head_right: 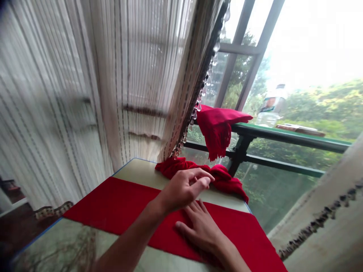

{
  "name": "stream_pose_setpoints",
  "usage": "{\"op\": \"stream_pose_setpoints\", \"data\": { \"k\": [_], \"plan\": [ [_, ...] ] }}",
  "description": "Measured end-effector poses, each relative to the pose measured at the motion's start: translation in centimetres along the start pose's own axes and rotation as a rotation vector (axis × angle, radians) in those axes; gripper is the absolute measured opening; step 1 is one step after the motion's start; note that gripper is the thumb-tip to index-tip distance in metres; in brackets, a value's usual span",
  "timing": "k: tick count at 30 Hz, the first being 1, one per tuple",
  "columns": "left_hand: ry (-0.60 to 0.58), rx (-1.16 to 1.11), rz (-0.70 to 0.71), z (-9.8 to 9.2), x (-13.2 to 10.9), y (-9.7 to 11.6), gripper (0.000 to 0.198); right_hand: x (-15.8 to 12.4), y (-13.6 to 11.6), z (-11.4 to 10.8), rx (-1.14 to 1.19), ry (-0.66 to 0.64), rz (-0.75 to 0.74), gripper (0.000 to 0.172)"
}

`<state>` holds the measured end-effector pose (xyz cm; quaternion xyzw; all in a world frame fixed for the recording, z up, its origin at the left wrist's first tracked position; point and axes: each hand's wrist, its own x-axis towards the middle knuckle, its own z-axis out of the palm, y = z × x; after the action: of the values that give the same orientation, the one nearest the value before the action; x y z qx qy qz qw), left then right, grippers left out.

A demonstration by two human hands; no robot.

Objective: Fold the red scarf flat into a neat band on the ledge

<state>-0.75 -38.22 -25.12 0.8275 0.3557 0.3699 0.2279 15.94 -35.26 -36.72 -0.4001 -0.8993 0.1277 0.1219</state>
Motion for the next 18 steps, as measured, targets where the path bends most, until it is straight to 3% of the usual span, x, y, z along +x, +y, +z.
{"op": "stream_pose_setpoints", "data": {
  "k": [2,4,7,10,13,18],
  "plan": [
    [-0.118,0.116,-0.007,0.0,2.5,-2.9,0.034,0.0,0.0,0.0,-0.01,-0.022,0.044,0.078],
    [-0.203,0.21,-0.026,0.3,2.4,-6.5,0.031,-0.1,0.5,0.0,-0.012,-0.059,0.072,0.09],
    [-0.216,0.322,-0.071,0.8,-1.0,-11.9,0.049,-0.1,1.6,0.3,-0.013,-0.081,0.069,0.104],
    [-0.296,0.457,-0.115,1.2,-4.6,-16.3,0.064,0.0,2.1,0.3,-0.042,-0.046,0.075,0.105],
    [-0.336,0.472,-0.064,1.8,-5.8,-18.0,0.074,0.2,1.4,-0.3,-0.109,-0.064,0.106,0.105],
    [-0.355,0.459,-0.101,2.1,-5.0,-16.7,0.08,-1.7,1.5,-1.8,-0.157,-0.065,0.182,0.094]
  ]
}}
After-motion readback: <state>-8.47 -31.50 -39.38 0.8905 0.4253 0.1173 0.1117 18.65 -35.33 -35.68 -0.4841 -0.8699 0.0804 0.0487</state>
